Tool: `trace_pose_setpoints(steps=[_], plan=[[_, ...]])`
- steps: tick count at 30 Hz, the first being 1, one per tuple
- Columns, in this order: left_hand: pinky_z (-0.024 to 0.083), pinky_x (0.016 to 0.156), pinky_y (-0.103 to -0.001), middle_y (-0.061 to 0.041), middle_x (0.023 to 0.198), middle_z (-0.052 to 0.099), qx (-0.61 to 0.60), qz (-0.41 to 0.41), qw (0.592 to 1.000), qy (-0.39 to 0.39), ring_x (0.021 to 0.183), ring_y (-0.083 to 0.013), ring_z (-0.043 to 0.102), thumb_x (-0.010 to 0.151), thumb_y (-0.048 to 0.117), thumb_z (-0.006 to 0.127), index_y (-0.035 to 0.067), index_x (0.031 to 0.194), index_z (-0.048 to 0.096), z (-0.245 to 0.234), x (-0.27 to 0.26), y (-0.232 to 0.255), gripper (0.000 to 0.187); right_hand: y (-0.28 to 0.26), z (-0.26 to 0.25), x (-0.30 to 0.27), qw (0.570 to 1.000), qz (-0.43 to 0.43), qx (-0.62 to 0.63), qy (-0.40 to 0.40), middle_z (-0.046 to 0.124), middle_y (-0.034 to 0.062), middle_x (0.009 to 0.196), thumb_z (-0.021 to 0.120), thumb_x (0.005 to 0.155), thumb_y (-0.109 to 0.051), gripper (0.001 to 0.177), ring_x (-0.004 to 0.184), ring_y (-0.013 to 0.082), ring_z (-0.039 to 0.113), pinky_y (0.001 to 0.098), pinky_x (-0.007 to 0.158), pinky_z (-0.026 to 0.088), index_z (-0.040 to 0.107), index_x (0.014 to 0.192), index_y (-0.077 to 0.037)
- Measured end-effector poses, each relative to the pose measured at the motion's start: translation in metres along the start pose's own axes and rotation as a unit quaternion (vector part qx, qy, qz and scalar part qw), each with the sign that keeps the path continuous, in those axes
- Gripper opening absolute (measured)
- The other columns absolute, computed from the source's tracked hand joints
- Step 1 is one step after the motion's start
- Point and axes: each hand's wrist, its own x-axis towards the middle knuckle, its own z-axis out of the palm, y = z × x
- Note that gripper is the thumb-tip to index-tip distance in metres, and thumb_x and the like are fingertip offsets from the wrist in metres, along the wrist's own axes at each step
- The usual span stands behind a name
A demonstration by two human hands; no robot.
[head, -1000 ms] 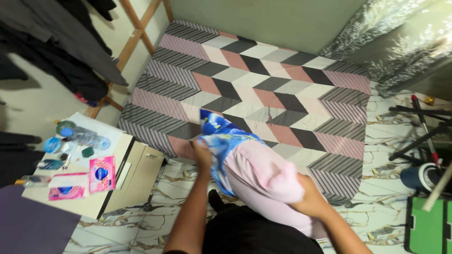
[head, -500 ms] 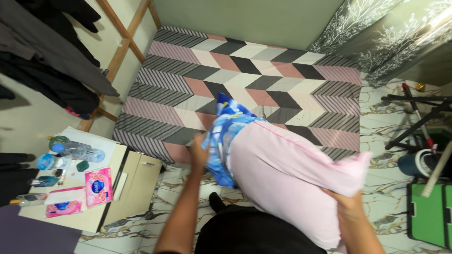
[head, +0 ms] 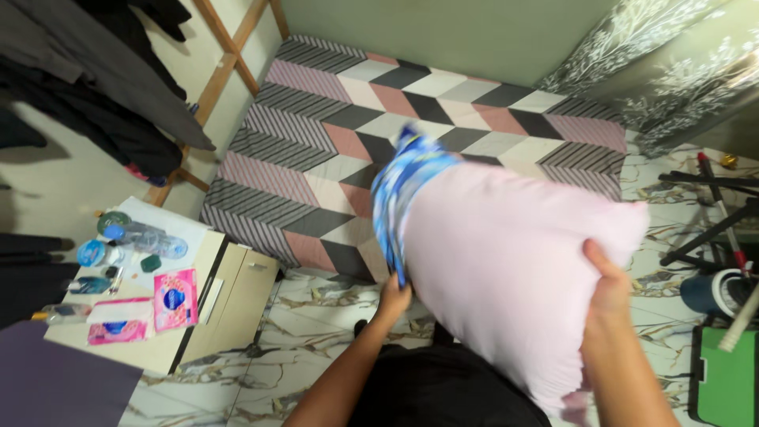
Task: The person removes a blue pillowcase from a pillow, takes a new pink and floral pillowcase out of a drawer, and slides it onto the pillow.
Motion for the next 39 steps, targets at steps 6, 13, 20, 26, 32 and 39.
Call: trace_pose_setpoints(steps=[6,13,20,26,32,39], plan=[[0.057,0.088,-0.04,-0.018,0.131,0.059,-0.211,-0.164,0.962,-0.049,0.108,-0.0282,0.066,0.1,0.019,0.055,0.013,0.145,0.033,-0.019,-0.015,0.077,0.05,0.013,-0.006,-0.001,0.993,-0.062,0.086,-0.056,0.057,0.0211,0.147,0.058,0.101,-0.036,0.06,0.133,0.0388,0.057,0.0514,0.115,0.044,0.049,0.149,-0.001],[0.055,0.096,-0.038,-0.012,0.138,0.058,-0.257,-0.078,0.963,-0.011,0.117,-0.0233,0.064,0.103,0.021,0.047,0.013,0.15,0.033,0.034,-0.011,0.095,0.049,0.023,-0.01,-0.013,0.986,-0.123,0.08,-0.078,0.057,0.0189,0.147,0.068,0.096,-0.023,0.065,0.132,0.0363,0.056,0.0487,0.114,0.043,0.047,0.153,-0.001],[0.051,0.079,-0.042,-0.01,0.106,0.067,-0.204,-0.03,0.978,0.016,0.09,-0.0261,0.062,0.098,0.017,0.051,0.007,0.138,0.055,0.021,0.01,0.105,0.042,-0.046,-0.112,0.023,0.722,-0.295,-0.594,0.194,0.063,0.0314,0.13,0.083,0.097,-0.027,0.067,0.116,0.0418,0.063,0.0474,0.098,0.051,0.047,0.136,0.013],[0.052,0.085,-0.034,-0.012,0.103,0.069,-0.098,0.155,0.983,-0.033,0.094,-0.0191,0.064,0.097,0.017,0.058,0.0,0.127,0.059,0.02,0.005,0.11,0.035,0.064,-0.031,-0.001,0.523,-0.314,-0.781,-0.135,0.058,0.0277,0.128,0.094,0.068,-0.041,0.085,0.124,0.0436,0.051,0.0511,0.105,0.039,0.049,0.134,-0.011],[0.049,0.094,-0.039,-0.021,0.115,0.066,-0.063,0.135,0.988,-0.039,0.108,-0.0264,0.062,0.097,0.019,0.058,-0.002,0.134,0.052,0.013,-0.03,0.106,0.043,0.146,0.019,0.008,0.607,-0.295,-0.695,-0.248,0.047,0.026,0.145,0.095,0.051,-0.034,0.121,0.126,0.0455,0.047,0.0525,0.102,0.038,0.035,0.151,-0.005],[0.05,0.096,-0.042,-0.025,0.124,0.064,0.019,0.121,0.983,0.136,0.114,-0.0364,0.065,0.095,0.025,0.058,0.0,0.135,0.051,-0.065,-0.017,0.076,0.047,0.203,0.025,0.045,0.677,-0.323,-0.567,-0.34,0.071,0.0203,0.109,0.078,0.07,-0.008,0.06,0.103,0.0398,0.066,0.0428,0.088,0.053,0.059,0.127,-0.01]])
